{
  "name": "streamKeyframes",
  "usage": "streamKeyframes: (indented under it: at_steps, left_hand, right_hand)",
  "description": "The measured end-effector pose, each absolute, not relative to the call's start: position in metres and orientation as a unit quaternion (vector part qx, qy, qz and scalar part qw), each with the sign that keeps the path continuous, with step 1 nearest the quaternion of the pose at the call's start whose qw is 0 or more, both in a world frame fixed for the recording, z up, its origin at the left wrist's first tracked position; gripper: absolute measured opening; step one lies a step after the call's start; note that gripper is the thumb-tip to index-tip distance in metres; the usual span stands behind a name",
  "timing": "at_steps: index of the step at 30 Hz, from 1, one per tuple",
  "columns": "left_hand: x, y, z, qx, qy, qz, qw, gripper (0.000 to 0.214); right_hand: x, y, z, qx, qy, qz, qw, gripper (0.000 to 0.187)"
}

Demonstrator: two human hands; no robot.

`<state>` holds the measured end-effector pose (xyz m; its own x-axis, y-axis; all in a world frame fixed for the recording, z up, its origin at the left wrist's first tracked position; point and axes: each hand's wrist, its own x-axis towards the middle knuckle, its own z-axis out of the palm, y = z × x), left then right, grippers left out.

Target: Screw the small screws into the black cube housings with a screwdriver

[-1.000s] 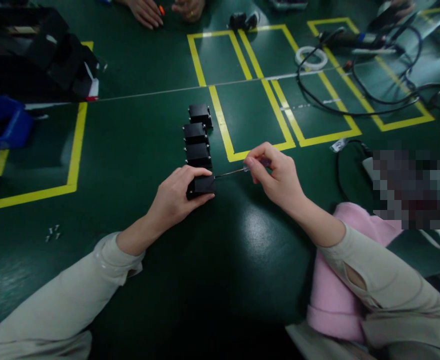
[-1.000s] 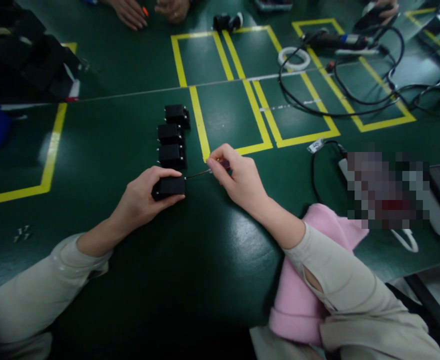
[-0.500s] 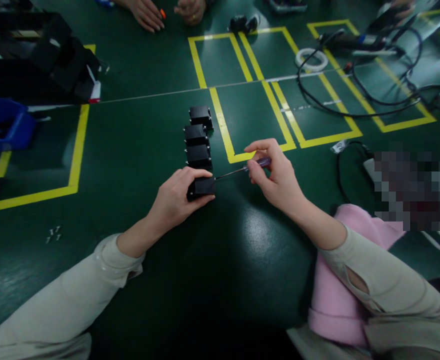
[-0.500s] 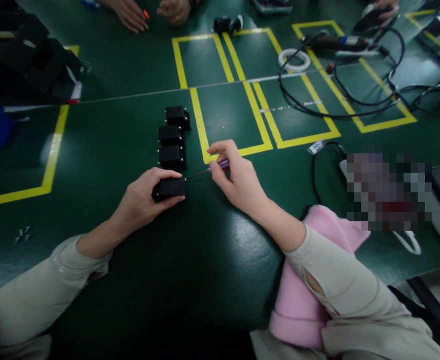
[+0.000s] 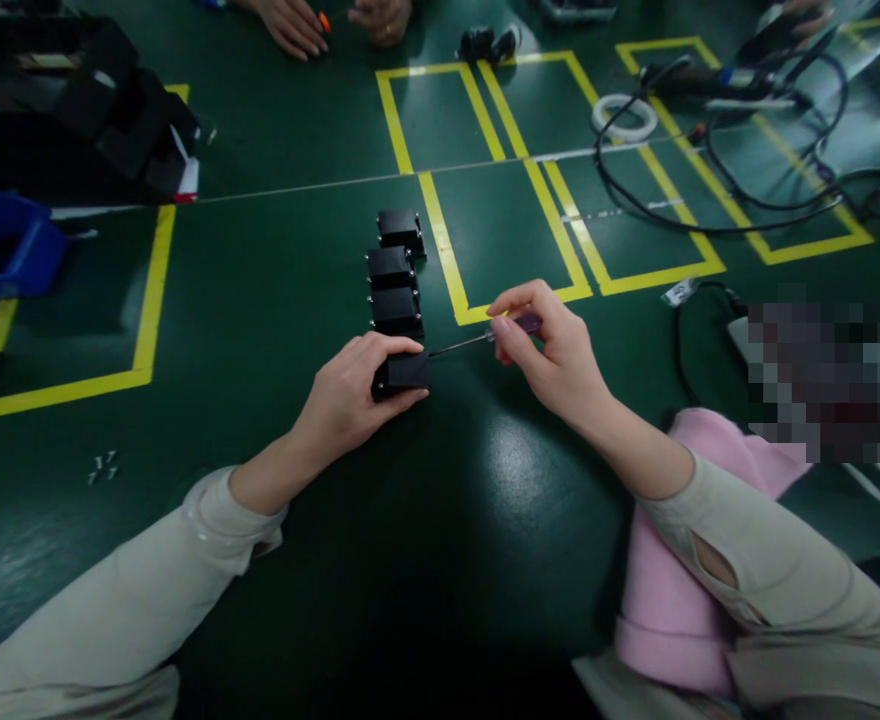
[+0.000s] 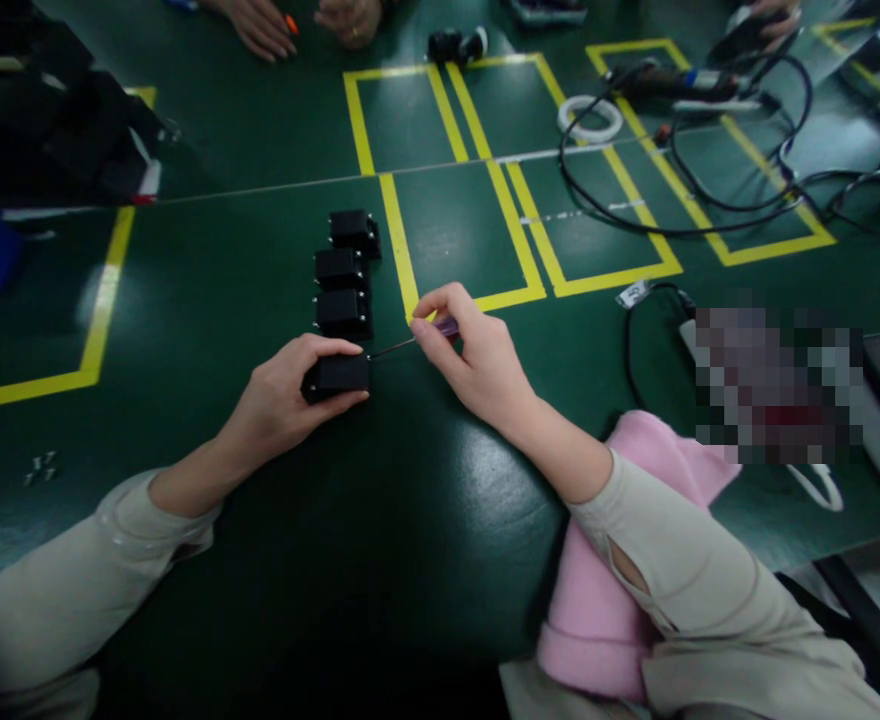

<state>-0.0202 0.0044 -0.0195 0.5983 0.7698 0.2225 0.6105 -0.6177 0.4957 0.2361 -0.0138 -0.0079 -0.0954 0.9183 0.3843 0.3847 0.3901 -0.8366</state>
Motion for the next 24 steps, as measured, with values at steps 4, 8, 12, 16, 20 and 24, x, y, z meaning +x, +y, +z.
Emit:
streamKeyframes:
  at_steps: [4, 8, 12, 16, 20, 24]
  left_hand:
    - [-0.0202, 0.004, -0.0198, 0.872, 0.4, 0.208, 0.193, 0.038]
    - [-0.0204, 0.0041, -0.0202, 0.872, 0.398, 0.209, 0.192, 0.038]
    - [-0.0206, 0.0043, -0.0197, 0.87, 0.403, 0.205, 0.194, 0.038]
    - [-0.0209, 0.0044, -0.0193, 0.872, 0.397, 0.212, 0.191, 0.038]
    - [-0.021, 0.0044, -0.0195, 0.875, 0.394, 0.21, 0.189, 0.038]
    - [-0.0203, 0.0041, -0.0191, 0.872, 0.399, 0.208, 0.193, 0.038]
  right_hand:
    - [0.2362, -0.0142, -0.0071, -0.475, -0.693, 0.271, 0.471, 0.012]
    - [0.2355, -0.0141, -0.008, -0.481, -0.684, 0.274, 0.474, 0.02]
    - [0.236, -0.014, -0.006, -0.482, -0.688, 0.27, 0.47, 0.015]
    - [0.2361, -0.015, -0.0034, -0.485, -0.698, 0.257, 0.459, 0.016]
    - [0.2361, -0.0155, -0.0038, -0.489, -0.698, 0.252, 0.459, 0.018]
    - [0.2368, -0.0153, -0.0041, -0.488, -0.699, 0.254, 0.457, 0.018]
